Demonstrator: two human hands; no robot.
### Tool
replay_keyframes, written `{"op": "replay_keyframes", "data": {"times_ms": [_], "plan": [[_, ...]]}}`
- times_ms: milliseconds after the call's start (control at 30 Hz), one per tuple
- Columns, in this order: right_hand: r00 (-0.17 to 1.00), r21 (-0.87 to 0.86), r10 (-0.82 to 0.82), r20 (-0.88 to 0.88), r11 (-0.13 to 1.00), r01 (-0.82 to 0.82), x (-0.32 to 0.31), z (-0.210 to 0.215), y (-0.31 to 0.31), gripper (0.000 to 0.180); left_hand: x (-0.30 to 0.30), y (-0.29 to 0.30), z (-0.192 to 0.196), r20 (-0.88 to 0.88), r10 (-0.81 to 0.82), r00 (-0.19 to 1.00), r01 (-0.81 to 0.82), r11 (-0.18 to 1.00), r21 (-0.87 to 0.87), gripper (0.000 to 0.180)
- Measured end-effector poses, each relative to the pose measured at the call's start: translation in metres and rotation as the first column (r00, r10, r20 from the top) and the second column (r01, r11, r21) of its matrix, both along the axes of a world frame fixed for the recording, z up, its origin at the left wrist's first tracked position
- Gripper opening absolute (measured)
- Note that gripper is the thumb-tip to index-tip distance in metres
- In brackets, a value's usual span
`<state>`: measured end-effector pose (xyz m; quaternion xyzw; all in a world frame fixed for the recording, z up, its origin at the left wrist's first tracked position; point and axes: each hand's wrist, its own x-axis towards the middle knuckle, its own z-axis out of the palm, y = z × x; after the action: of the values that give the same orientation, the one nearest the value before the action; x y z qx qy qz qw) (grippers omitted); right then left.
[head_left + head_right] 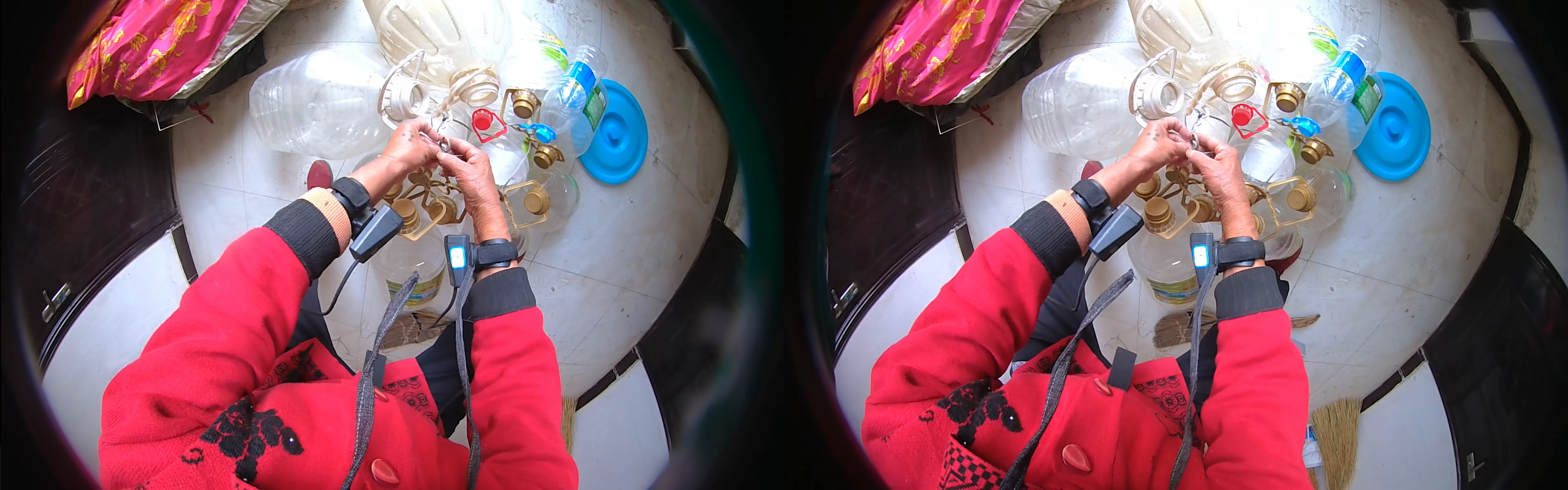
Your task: The person assembles a chandelier by attaching multiple plastic bottles to a metal frame, then moves the assembly outside. Afterward, they sweep the floor with a broom and dustpan, collecting debris into the dustpan.
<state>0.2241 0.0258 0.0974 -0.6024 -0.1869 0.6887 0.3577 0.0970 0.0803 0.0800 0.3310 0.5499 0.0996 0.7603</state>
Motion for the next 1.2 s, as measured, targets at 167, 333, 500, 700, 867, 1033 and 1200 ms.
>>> {"op": "replay_keyframes", "data": {"times_ms": [167, 333, 500, 700, 867, 1033, 1200], "plan": [[0.986, 0.097, 0.045, 0.162, 0.993, -0.061, -0.004, -0.011, -0.007, 0.033, -0.003, 0.001, 0.004, 0.058, 0.123, 0.991, -0.116, 0.986, -0.123, 0.02], [0.837, 0.244, 0.103, 0.537, 0.931, -0.271, -0.009, -0.014, -0.011, 0.031, -0.007, 0.005, 0.014, 0.067, 0.242, 0.968, -0.207, 0.921, -0.329, 0.021], [0.657, 0.221, 0.098, 0.748, 0.896, -0.385, -0.021, 0.0, -0.019, 0.029, -0.003, 0.003, 0.018, 0.055, 0.244, 0.968, -0.216, 0.927, -0.306, 0.018], [0.811, 0.328, -0.08, 0.58, 0.934, -0.143, -0.026, 0.002, -0.027, 0.02, 0.002, -0.004, 0.011, -0.06, 0.363, 0.93, -0.362, 0.877, -0.317, 0.013], [0.902, 0.016, -0.429, 0.053, 0.903, 0.429, -0.028, -0.003, -0.026, 0.018, 0.0, -0.005, 0.01, -0.032, 0.397, 0.917, -0.383, 0.857, -0.344, 0.013], [0.894, -0.073, -0.433, 0.115, 0.894, 0.442, -0.023, -0.007, -0.015, 0.013, -0.001, -0.003, 0.01, -0.018, 0.297, 0.955, -0.286, 0.899, -0.331, 0.015], [0.902, -0.069, -0.407, 0.141, 0.905, 0.419, -0.022, -0.008, -0.011, 0.013, -0.003, 0.0, 0.009, 0.002, 0.253, 0.967, -0.238, 0.913, -0.332, 0.019]]}}
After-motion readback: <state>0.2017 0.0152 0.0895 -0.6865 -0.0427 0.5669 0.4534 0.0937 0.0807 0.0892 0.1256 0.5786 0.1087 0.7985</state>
